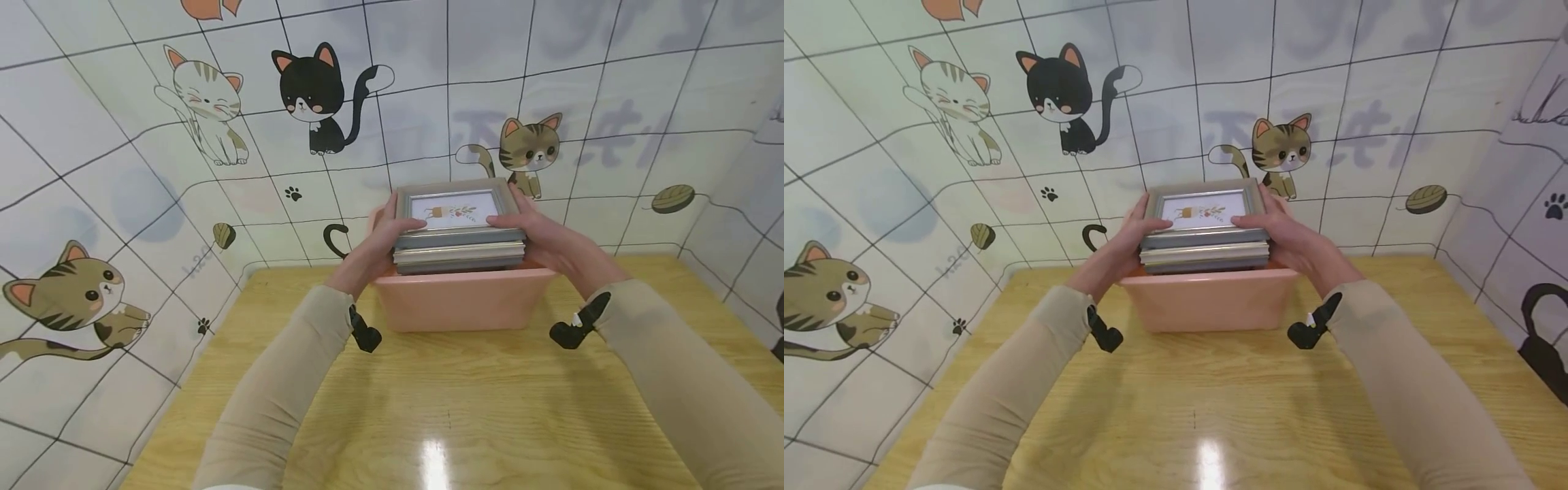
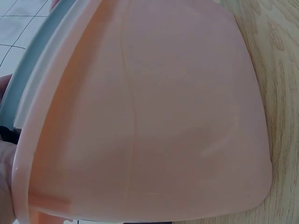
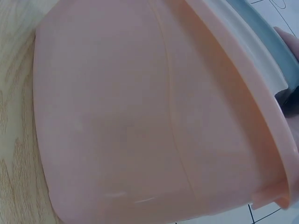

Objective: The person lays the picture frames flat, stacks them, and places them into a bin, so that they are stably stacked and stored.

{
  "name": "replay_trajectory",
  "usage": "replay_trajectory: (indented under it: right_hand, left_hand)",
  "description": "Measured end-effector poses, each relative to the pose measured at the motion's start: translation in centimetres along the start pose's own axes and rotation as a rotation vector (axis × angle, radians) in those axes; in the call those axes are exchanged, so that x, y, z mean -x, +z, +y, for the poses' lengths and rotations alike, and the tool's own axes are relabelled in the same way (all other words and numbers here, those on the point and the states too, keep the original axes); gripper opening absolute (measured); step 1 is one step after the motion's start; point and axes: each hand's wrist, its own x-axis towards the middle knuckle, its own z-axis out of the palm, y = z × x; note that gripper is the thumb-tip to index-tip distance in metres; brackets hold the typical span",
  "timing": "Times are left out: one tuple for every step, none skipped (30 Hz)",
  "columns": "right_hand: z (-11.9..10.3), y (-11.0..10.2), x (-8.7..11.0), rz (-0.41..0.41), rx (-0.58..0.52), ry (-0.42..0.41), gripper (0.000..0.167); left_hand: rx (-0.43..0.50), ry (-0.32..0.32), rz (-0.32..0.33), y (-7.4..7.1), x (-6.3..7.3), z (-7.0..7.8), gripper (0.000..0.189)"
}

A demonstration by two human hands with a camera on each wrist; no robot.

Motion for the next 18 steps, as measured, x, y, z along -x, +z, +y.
replay_trajectory:
  right_hand:
    - [0.08, 0.03, 0.00, 0.002, 0.024, 0.006, 0.107]
    - [0.12, 0.08, -0.03, 0.004, 0.042, 0.009, 0.107]
    - [0.13, 0.15, -0.07, 0.008, 0.062, 0.011, 0.107]
    - [0.13, 0.21, -0.12, 0.012, 0.080, 0.014, 0.106]
    - [0.11, 0.29, -0.16, 0.017, 0.096, 0.016, 0.106]
    - [0.10, 0.35, -0.19, 0.023, 0.109, 0.019, 0.106]
    - [0.08, 0.40, -0.22, 0.023, 0.113, 0.022, 0.105]
    - [0.06, 0.45, -0.26, 0.024, 0.108, 0.024, 0.105]
    - [0.05, 0.46, -0.25, 0.026, 0.107, 0.029, 0.104]
    - [0.06, 0.46, -0.23, 0.028, 0.106, 0.034, 0.104]
    - [0.09, 0.43, -0.22, 0.030, 0.104, 0.037, 0.104]
    - [0.14, 0.37, -0.20, 0.030, 0.107, 0.041, 0.105]
    - [0.18, 0.32, -0.19, 0.032, 0.107, 0.042, 0.105]
    - [0.24, 0.27, -0.18, 0.032, 0.110, 0.041, 0.105]
    - [0.29, 0.21, -0.17, 0.033, 0.113, 0.040, 0.105]
    - [0.33, 0.17, -0.15, 0.036, 0.117, 0.038, 0.106]
    - [0.37, 0.13, -0.13, 0.039, 0.120, 0.035, 0.106]
    - [0.39, 0.13, -0.10, 0.041, 0.118, 0.035, 0.106]
  left_hand:
    - [0.001, -0.006, 0.004, -0.03, 0.01, -0.05, 0.102]
    - [-0.001, -0.012, 0.008, -0.08, 0.05, -0.05, 0.102]
    - [-0.001, -0.014, 0.013, -0.12, 0.10, -0.03, 0.101]
    - [0.002, -0.017, 0.017, -0.14, 0.11, -0.01, 0.101]
    - [0.000, -0.021, 0.024, -0.17, 0.13, 0.01, 0.101]
    - [-0.003, -0.026, 0.031, -0.20, 0.13, 0.04, 0.101]
    - [-0.004, -0.030, 0.035, -0.21, 0.12, 0.07, 0.101]
    - [-0.004, -0.034, 0.037, -0.22, 0.11, 0.09, 0.102]
    - [-0.007, -0.039, 0.036, -0.20, 0.09, 0.09, 0.102]
    - [-0.011, -0.043, 0.034, -0.17, 0.06, 0.10, 0.102]
    - [-0.013, -0.045, 0.031, -0.13, 0.01, 0.09, 0.102]
    - [-0.015, -0.046, 0.028, -0.09, -0.03, 0.07, 0.103]
    - [-0.018, -0.045, 0.027, -0.06, -0.07, 0.04, 0.103]
    - [-0.022, -0.042, 0.027, -0.02, -0.11, 0.00, 0.103]
    - [-0.024, -0.039, 0.027, 0.01, -0.16, -0.03, 0.103]
    - [-0.023, -0.035, 0.027, 0.06, -0.19, -0.08, 0.103]
    - [-0.022, -0.030, 0.028, 0.12, -0.22, -0.13, 0.104]
    - [-0.026, -0.032, 0.029, 0.16, -0.21, -0.18, 0.104]
